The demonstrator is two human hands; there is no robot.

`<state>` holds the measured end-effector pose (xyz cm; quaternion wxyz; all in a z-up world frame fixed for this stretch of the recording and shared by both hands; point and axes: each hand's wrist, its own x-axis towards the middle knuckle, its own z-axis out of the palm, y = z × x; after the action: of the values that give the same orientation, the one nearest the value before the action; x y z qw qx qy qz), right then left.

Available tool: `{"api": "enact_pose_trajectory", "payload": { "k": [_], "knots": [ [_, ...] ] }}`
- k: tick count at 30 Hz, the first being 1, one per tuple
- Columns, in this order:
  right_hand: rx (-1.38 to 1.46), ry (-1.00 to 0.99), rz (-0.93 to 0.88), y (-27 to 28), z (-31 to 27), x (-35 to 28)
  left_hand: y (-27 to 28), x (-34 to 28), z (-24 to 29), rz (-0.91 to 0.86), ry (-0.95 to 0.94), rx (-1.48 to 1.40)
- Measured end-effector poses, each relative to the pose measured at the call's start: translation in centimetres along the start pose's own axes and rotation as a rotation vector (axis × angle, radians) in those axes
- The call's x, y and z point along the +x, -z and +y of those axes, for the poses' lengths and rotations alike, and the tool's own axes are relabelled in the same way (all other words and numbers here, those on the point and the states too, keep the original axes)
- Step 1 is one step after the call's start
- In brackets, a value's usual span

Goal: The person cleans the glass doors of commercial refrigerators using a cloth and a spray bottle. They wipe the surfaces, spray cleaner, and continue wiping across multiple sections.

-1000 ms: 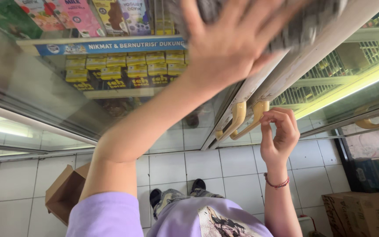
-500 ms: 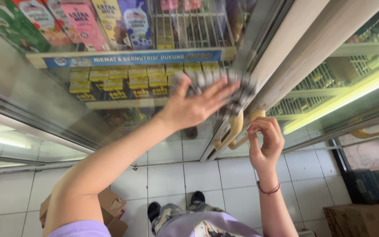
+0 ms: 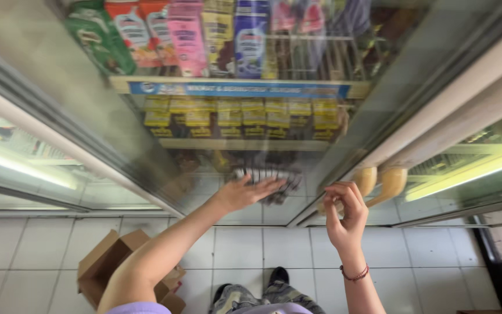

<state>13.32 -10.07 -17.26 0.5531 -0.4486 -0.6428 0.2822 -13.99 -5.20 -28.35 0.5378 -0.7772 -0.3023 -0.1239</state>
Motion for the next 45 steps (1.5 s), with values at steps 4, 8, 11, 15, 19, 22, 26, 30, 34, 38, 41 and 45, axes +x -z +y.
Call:
{"api": "enact_pose_trajectory", "payload": {
  "k": [4, 8, 11, 15, 19, 22, 26, 30, 34, 38, 41, 45],
  "knots": [
    [0.053, -0.041, -0.05, -5.4, -0.4, -2.0, -0.6, -10.0, -0.5, -0.225, -0.231, -0.092],
    [0.004, -0.047, -0.08, -10.7, -1.5, -3.6, 1.1, -11.7, -11.1, -0.084, -0.17, -0.159],
    [0.029, -0.059, -0.079, -14.4, -2.5, -4.3, 4.4, -11.5, -22.2, 0.029, 0.058, -0.162],
    [0.03, -0.029, -0.059, -19.2, -2.7, -5.2, 7.3, -11.0, -30.6, 0.094, 0.364, 0.048],
    [0.005, 0.055, -0.072, -22.2, -1.0, -6.7, 5.9, -12.3, -27.7, 0.144, 0.53, -0.033],
    [-0.023, 0.115, -0.065, -23.3, 1.8, -7.9, 3.3, -15.8, -21.8, 0.144, 0.596, -0.068],
    [-0.071, 0.236, -0.014, -24.6, 7.5, -9.5, -0.3, -23.5, -11.4, 0.042, 0.614, -0.106],
    [-0.123, 0.388, 0.058, -24.7, 14.0, -11.9, -4.3, -32.1, 0.5, -0.114, 0.652, -0.155],
    [-0.094, 0.426, 0.093, -24.7, 20.4, -13.9, -7.0, -38.2, 10.8, -0.276, 0.659, -0.247],
    [-0.232, 0.581, 0.188, -24.2, 26.0, -15.3, -8.7, -39.9, 12.0, -0.264, 0.635, -0.143],
    [-0.372, 0.708, 0.27, -23.0, 29.4, -15.7, -9.0, -35.5, 7.0, 0.156, 0.906, -0.027],
    [-0.632, 0.684, 0.347, -21.5, 32.8, -16.4, -8.6, -22.8, 0.3, 0.411, 1.14, -0.056]
  ]
}}
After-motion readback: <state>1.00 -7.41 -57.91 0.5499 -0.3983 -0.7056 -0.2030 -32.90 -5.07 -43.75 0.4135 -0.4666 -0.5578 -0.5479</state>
